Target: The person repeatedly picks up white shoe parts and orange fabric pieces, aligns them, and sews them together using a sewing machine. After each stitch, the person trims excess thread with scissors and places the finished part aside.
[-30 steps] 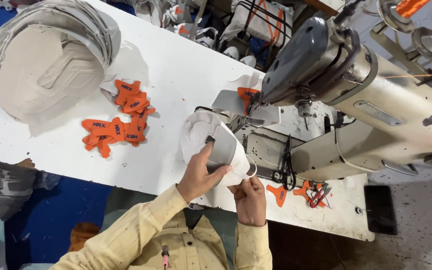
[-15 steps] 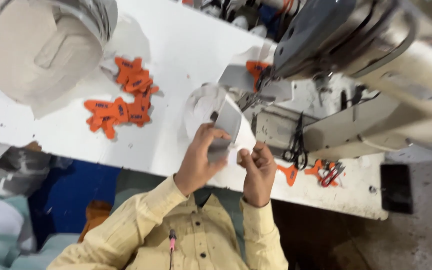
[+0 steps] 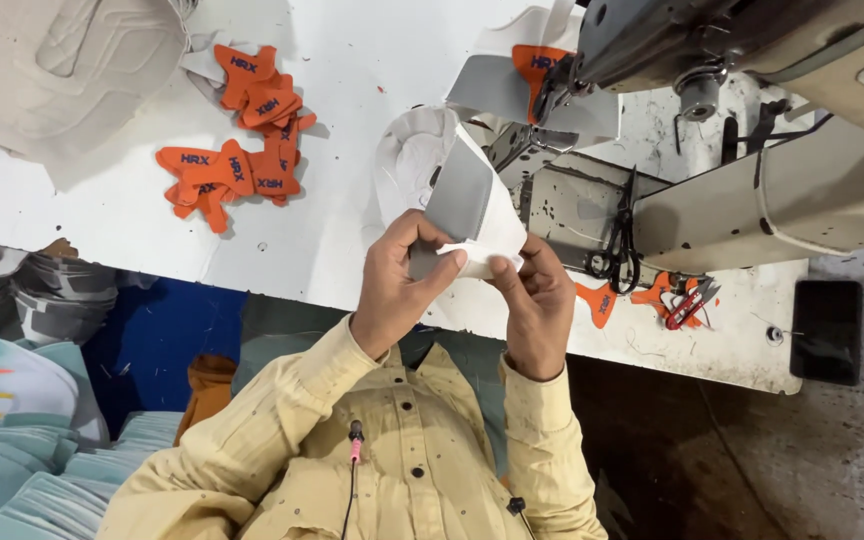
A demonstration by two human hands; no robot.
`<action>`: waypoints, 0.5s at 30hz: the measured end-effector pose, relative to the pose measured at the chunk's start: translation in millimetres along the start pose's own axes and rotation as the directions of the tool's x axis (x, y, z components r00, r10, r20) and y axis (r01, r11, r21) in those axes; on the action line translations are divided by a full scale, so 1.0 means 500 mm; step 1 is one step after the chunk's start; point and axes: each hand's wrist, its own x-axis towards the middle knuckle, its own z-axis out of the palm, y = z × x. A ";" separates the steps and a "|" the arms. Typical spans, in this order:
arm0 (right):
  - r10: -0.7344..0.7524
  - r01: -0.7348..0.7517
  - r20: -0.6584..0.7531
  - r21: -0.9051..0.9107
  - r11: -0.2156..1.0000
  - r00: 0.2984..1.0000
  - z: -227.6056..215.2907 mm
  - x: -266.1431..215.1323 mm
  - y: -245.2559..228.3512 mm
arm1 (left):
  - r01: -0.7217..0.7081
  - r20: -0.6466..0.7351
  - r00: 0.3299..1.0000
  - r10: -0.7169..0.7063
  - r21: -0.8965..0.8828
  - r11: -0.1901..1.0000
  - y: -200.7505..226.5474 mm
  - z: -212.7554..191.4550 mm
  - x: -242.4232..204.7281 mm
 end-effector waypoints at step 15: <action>0.029 -0.025 0.044 -0.082 0.996 0.999 -0.019 0.012 -0.005 | 0.013 -0.014 1.000 -0.014 -0.084 0.996 -0.018 0.009 0.006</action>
